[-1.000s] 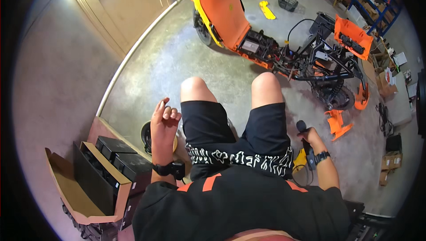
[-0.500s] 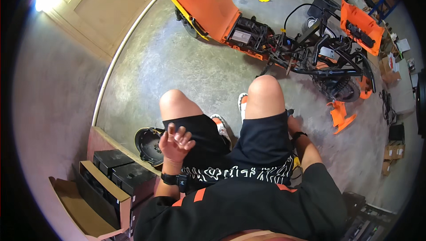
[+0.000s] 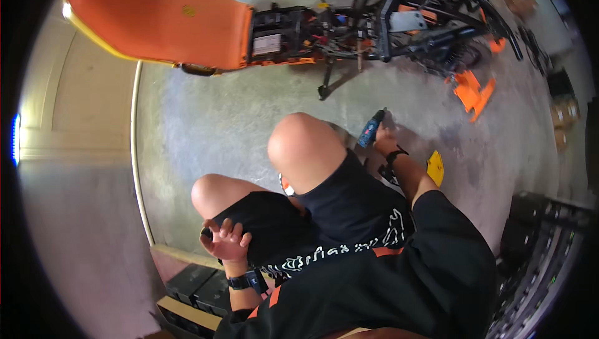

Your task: Using a power drill to assemble or repair the plastic body panels of an electric scooter.

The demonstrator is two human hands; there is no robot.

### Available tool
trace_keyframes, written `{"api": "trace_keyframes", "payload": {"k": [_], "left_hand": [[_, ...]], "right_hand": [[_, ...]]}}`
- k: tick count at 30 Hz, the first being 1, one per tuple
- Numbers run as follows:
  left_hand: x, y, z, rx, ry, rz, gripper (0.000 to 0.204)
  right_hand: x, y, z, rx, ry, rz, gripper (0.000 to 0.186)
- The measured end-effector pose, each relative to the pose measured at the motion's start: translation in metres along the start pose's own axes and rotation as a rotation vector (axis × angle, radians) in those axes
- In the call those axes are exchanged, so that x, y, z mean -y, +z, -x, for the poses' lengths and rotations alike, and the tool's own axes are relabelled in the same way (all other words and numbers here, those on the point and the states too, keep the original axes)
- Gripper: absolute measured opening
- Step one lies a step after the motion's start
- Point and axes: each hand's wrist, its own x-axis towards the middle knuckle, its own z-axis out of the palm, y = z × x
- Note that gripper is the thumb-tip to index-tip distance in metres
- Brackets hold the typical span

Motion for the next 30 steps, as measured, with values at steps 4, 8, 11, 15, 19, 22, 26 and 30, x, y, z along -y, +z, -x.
{"api": "trace_keyframes", "payload": {"k": [4,8,11,15,19,22,26,30], "left_hand": [[0.0,-0.002,-0.005,0.015,-0.02,0.011,0.043],[0.0,-0.002,-0.008,-0.007,-0.048,-0.023,0.041],[0.001,-0.001,-0.009,-0.001,-0.048,-0.042,0.041],[0.003,0.001,-0.008,-0.004,-0.041,-0.056,0.042],[0.005,0.003,-0.005,-0.033,-0.029,-0.052,0.039],[0.005,0.005,-0.005,-0.015,-0.046,-0.054,0.039],[0.007,0.006,-0.005,-0.027,-0.039,-0.074,0.041],[0.007,0.004,-0.002,0.013,-0.056,-0.055,0.041]], "right_hand": [[-0.012,0.028,-0.002,-0.119,0.014,0.027,0.082],[-0.024,0.053,-0.005,-0.129,0.041,0.011,0.092],[-0.028,0.061,-0.002,-0.209,-0.005,0.063,0.093],[-0.03,0.063,0.005,-0.143,-0.025,0.062,0.096],[-0.038,0.068,0.002,-0.155,-0.067,0.043,0.094],[-0.04,0.058,-0.008,-0.169,-0.032,-0.052,0.071],[-0.02,-0.027,-0.006,0.017,-0.545,-0.149,0.027],[0.011,-0.191,0.048,-0.128,-0.633,-0.297,0.038]]}}
